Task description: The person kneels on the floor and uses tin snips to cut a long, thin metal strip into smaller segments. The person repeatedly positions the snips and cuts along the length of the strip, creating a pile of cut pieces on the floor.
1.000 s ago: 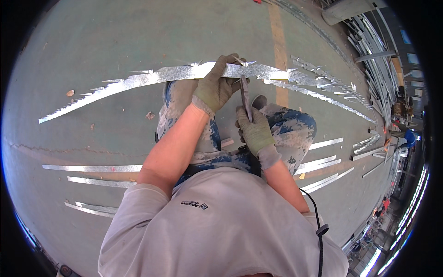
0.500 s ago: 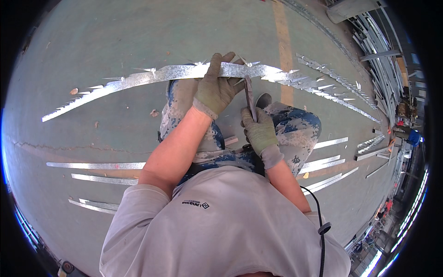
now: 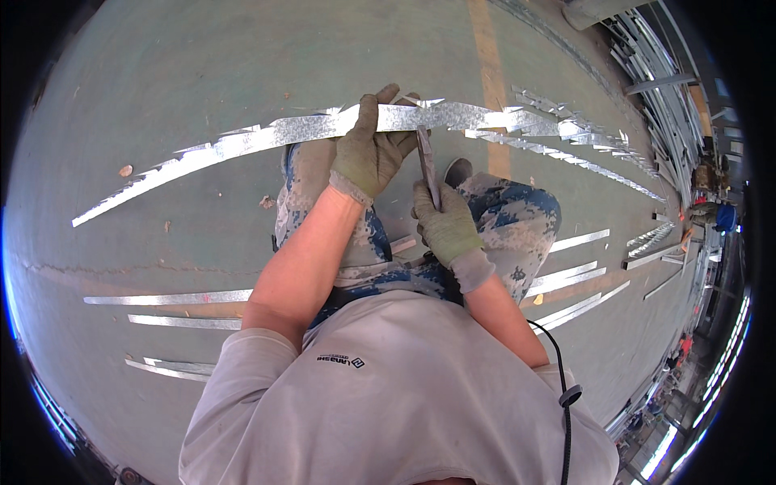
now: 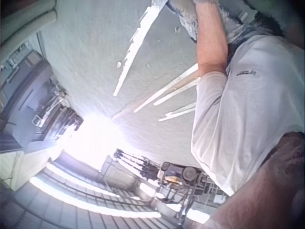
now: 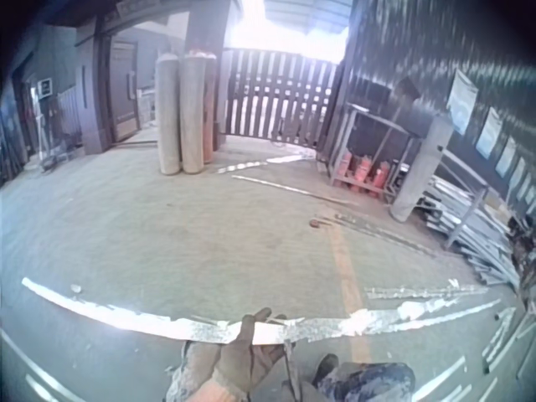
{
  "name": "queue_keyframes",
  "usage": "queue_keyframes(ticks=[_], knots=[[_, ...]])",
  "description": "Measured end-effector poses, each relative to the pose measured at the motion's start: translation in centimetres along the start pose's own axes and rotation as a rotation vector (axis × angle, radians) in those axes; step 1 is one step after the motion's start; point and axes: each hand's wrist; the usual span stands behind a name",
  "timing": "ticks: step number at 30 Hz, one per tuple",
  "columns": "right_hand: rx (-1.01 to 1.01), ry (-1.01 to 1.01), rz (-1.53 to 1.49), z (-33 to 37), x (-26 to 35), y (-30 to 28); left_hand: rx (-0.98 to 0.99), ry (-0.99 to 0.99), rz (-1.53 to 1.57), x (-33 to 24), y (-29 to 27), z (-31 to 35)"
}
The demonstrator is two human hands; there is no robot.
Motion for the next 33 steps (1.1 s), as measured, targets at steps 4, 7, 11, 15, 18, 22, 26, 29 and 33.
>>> queue_keyframes(ticks=[4, 7, 11, 15, 18, 22, 26, 29, 33], knots=[[-0.001, -0.003, -0.005, 0.0, -0.3, 0.2, 0.014, 0.009, 0.008, 0.0, 0.1, -0.1], [0.029, 0.032, -0.083, 0.2, 0.6, 0.0, 0.009, 0.008, 0.004, 0.0, -0.1, -0.2], [0.111, 0.168, -0.312, 0.9, 1.8, -0.6, -0.046, -0.053, 0.048, -0.5, 0.4, 0.1], [0.157, 0.256, -0.434, 1.3, 2.7, -1.2, -0.095, -0.075, 0.074, -1.0, 1.5, 0.8], [0.210, 0.232, -0.453, 1.6, 3.2, -2.0, -0.077, -0.061, 0.069, -1.0, 1.2, 0.8], [0.259, 0.269, -0.468, 1.5, 3.1, -2.9, -0.101, -0.071, 0.075, -0.9, 1.6, 0.7], [0.365, 0.298, -0.619, 1.1, 2.4, -3.3, -0.108, -0.060, 0.077, -0.8, 1.7, 0.8], [0.471, 0.321, -0.775, 0.9, 2.8, -3.9, -0.115, -0.046, 0.052, -0.9, 1.9, 0.6], [0.642, 0.361, -1.047, 0.1, 1.8, -3.7, -0.090, -0.051, 0.060, -1.0, 2.1, 0.4]])
Point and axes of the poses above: each hand's wrist, its own z-axis away from the middle knuckle, its own y-axis out of the palm, x = y × z, and after that the axes turned 10 degrees about -x, right-handed
